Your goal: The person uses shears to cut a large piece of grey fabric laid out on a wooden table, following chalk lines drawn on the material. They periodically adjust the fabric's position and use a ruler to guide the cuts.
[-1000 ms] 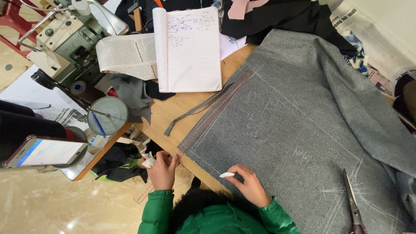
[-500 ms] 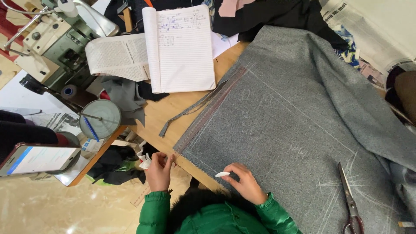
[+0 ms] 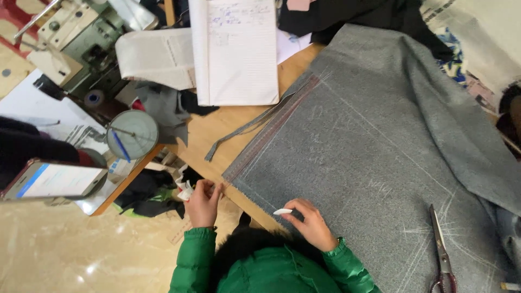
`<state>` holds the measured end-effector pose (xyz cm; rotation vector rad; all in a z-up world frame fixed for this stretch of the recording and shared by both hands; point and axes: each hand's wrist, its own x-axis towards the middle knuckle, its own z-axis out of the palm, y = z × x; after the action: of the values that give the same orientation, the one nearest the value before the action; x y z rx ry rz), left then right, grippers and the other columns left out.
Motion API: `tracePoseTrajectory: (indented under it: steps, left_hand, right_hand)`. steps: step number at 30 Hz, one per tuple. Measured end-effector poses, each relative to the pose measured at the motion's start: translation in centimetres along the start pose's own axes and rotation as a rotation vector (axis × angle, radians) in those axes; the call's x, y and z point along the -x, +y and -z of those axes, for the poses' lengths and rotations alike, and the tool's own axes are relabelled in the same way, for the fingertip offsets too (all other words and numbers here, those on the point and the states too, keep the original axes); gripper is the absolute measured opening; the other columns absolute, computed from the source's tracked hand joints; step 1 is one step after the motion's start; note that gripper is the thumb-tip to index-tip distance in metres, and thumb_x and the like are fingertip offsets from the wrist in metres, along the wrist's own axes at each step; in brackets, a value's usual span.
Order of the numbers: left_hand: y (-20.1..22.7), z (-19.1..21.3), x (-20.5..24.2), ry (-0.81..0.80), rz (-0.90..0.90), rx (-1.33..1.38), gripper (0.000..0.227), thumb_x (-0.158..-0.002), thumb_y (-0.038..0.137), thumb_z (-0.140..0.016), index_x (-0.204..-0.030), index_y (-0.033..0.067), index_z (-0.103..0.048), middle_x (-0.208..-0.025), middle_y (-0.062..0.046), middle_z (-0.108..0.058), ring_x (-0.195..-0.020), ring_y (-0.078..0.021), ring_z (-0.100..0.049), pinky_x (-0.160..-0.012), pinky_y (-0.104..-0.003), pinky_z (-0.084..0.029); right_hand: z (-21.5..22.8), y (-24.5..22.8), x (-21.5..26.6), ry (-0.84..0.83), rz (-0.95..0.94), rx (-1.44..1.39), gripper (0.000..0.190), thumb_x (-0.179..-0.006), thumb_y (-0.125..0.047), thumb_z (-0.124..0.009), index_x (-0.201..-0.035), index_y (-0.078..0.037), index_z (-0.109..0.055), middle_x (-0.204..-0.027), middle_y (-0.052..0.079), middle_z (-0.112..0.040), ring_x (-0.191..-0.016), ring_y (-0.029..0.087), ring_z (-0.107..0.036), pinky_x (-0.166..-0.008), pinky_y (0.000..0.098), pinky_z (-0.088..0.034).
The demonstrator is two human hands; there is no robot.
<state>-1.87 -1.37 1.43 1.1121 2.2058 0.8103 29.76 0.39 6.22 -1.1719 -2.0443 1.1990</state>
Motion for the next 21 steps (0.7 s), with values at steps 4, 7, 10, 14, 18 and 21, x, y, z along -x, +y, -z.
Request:
tracePoseTrajectory:
  steps: [4,7,10,14,18,21]
  left_hand:
    - [-0.4,-0.2,0.2,0.030,-0.055,0.000,0.032,-0.097,0.044,-0.069,-0.096,0.0136,-0.060,-0.076,0.000,-0.061,-0.067,-0.0142,-0.056,-0.059,-0.033,-0.042]
    - [0.1,-0.1,0.3,0.009,0.008,0.006,0.032,-0.096,0.046,-0.070,-0.097,0.0158,-0.059,-0.078,0.003,-0.064,-0.068,-0.0142,-0.058,-0.057,-0.035,-0.043]
    - [0.3,0.0,0.4,-0.006,0.062,-0.010,0.032,-0.094,0.047,-0.072,-0.099,0.0180,-0.060,-0.076,0.004,-0.063,-0.068,-0.0138,-0.058,-0.059,-0.035,-0.044]
    - [0.2,0.0,0.4,0.006,0.033,-0.040,0.030,-0.095,0.044,-0.073,-0.098,0.0177,-0.059,-0.076,0.004,-0.064,-0.067,-0.0147,-0.059,-0.058,-0.035,-0.044]
    - [0.1,-0.2,0.4,0.008,0.031,-0.034,0.031,-0.095,0.045,-0.072,-0.100,0.0175,-0.059,-0.076,0.005,-0.065,-0.068,-0.0149,-0.061,-0.058,-0.035,-0.045]
    - [0.5,0.1,0.4,-0.008,0.048,-0.024,0.030,-0.095,0.044,-0.071,-0.099,0.0179,-0.058,-0.077,0.005,-0.067,-0.068,-0.0136,-0.062,-0.060,-0.034,-0.045]
  right_hand:
    - [-0.2,-0.1,0.1,-0.020,-0.043,0.015,0.012,-0.096,-0.024,-0.070,-0.105,-0.016,-0.070,-0.102,-0.003,-0.072,-0.097,0.017,-0.067,-0.090,0.0329,-0.049]
    - [-0.2,-0.3,0.0,-0.017,-0.038,0.011,0.011,-0.096,-0.023,-0.070,-0.104,-0.015,-0.070,-0.101,-0.001,-0.072,-0.098,0.017,-0.067,-0.089,0.0327,-0.050]
    - [-0.2,-0.3,0.1,-0.025,-0.024,0.014,0.013,-0.097,-0.024,-0.068,-0.105,-0.014,-0.070,-0.101,0.000,-0.071,-0.096,0.017,-0.066,-0.086,0.0320,-0.050]
    - [-0.2,-0.4,0.0,-0.030,-0.022,0.020,0.014,-0.097,-0.026,-0.068,-0.104,-0.014,-0.070,-0.101,-0.001,-0.071,-0.096,0.017,-0.066,-0.086,0.0324,-0.049]
    - [-0.2,-0.6,0.0,-0.036,-0.029,0.027,0.014,-0.098,-0.027,-0.067,-0.103,-0.015,-0.069,-0.100,-0.001,-0.071,-0.095,0.017,-0.066,-0.085,0.0323,-0.049]
    - [-0.3,-0.3,0.1,-0.026,-0.012,0.035,0.013,-0.098,-0.027,-0.066,-0.104,-0.016,-0.069,-0.099,-0.003,-0.071,-0.094,0.017,-0.067,-0.088,0.0329,-0.048]
